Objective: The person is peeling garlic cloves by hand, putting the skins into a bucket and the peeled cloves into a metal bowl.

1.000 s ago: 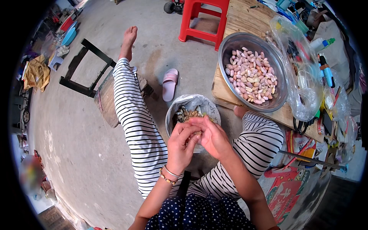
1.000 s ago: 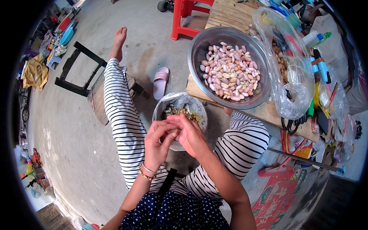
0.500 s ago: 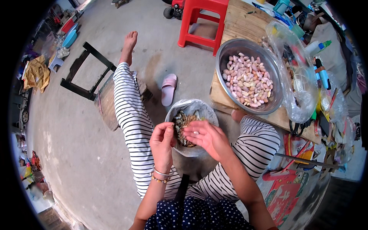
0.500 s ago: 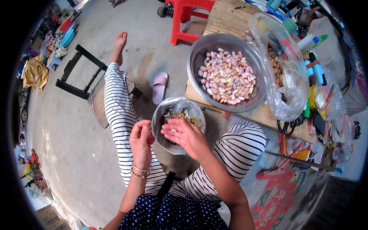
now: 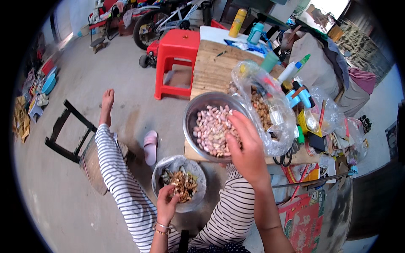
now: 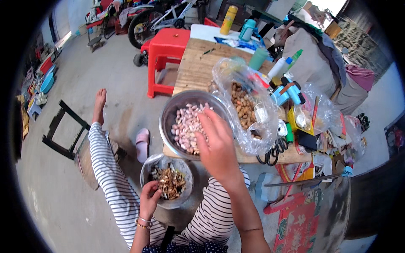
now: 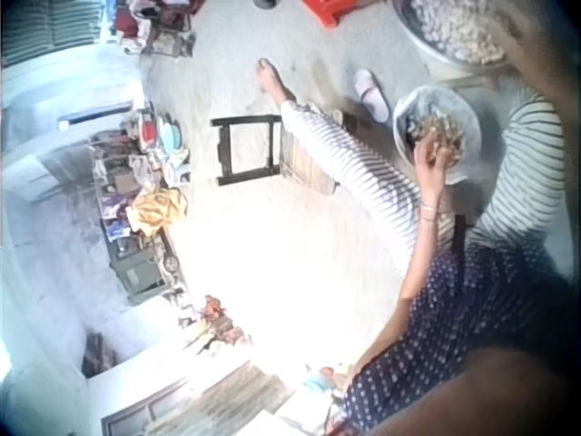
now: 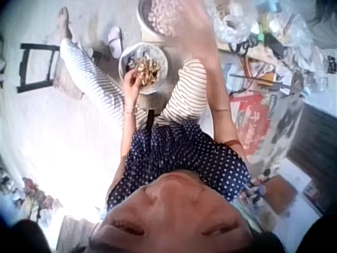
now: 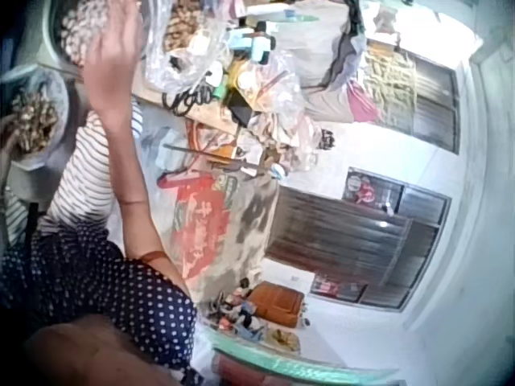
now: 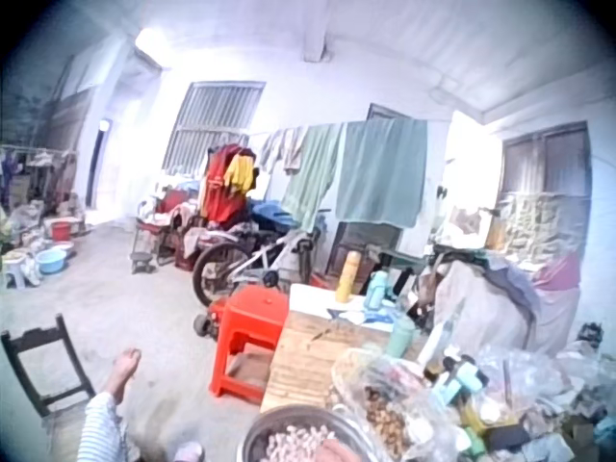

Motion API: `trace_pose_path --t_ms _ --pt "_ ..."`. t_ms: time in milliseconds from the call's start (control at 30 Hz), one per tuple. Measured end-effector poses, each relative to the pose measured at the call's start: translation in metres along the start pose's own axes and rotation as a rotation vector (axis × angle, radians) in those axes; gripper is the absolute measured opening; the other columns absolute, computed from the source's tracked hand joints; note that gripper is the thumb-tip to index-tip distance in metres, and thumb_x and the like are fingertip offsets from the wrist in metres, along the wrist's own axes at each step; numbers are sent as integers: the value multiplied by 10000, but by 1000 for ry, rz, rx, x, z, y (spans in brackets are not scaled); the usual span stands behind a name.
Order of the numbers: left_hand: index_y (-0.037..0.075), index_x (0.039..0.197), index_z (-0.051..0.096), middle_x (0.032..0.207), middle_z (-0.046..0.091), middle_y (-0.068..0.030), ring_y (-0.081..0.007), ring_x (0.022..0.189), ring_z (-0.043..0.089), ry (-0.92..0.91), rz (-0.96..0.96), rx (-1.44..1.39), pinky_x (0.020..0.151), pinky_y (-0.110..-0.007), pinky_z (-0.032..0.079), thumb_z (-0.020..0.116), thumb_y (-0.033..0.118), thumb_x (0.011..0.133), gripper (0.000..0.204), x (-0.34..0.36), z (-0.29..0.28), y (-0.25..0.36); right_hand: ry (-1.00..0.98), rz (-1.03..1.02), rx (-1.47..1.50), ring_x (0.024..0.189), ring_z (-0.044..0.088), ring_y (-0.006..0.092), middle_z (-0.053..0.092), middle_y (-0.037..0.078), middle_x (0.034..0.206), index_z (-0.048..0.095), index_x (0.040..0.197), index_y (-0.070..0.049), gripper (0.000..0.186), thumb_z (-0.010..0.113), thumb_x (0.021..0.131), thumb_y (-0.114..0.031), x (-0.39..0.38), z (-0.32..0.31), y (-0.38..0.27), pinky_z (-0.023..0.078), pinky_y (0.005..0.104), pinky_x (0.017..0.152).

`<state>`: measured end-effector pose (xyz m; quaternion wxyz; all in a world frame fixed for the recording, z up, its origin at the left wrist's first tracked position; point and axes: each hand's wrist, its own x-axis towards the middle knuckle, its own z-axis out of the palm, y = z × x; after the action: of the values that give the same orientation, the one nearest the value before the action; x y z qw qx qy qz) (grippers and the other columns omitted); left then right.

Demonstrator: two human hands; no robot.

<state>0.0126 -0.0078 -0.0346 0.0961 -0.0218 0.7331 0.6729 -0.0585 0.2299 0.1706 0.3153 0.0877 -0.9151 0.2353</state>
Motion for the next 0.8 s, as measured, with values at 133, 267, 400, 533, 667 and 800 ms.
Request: trace_pose_path --t_ms 133,267,400,533,667,800 --pt "14 1060 578 1000 507 -25 -89 810 505 65 -60 -40 734 -228 461 622 17 780 283 2 -18 -12 96 321 156 985 551 354 580 200 1031 564 1053 40 266 538 793 -10 13 -32 48 426 392 883" --pt "4 1056 578 942 526 -14 -82 762 519 75 -110 -100 712 -218 455 614 13 792 267 7 -17 -21 -149 393 -166 962 583 285 583 182 1062 580 1062 12 287 544 778 -6 17 -46 134 452 316 856" --pt "3 1041 579 944 518 -17 -79 760 524 23 -135 -181 703 -223 459 619 12 794 250 4 -10 -21 -377 190 -136 970 551 365 587 207 1023 587 1068 -3 361 603 717 -83 20 -27 156 430 402 876" --pt "23 1073 583 817 581 21 -54 726 516 30 -112 -114 667 -194 432 617 34 812 263 3 -11 -22 -369 176 -260 947 552 375 587 208 1002 610 1037 -42 327 599 710 -49 33 -7 166 440 419 856" --pt "24 1057 586 787 577 27 -51 700 509 37 -104 -158 638 -187 419 614 34 813 245 2 -13 -16 -336 244 -311 902 567 373 603 202 952 631 976 -40 284 608 695 -16 39 -4 180 458 419 806" --pt "21 1044 585 767 584 22 -53 682 516 47 -103 -158 631 -188 420 607 31 813 232 1 -14 -20 -337 205 -336 870 573 373 608 196 933 634 931 -15 264 628 670 20 37 -3 178 461 408 770"
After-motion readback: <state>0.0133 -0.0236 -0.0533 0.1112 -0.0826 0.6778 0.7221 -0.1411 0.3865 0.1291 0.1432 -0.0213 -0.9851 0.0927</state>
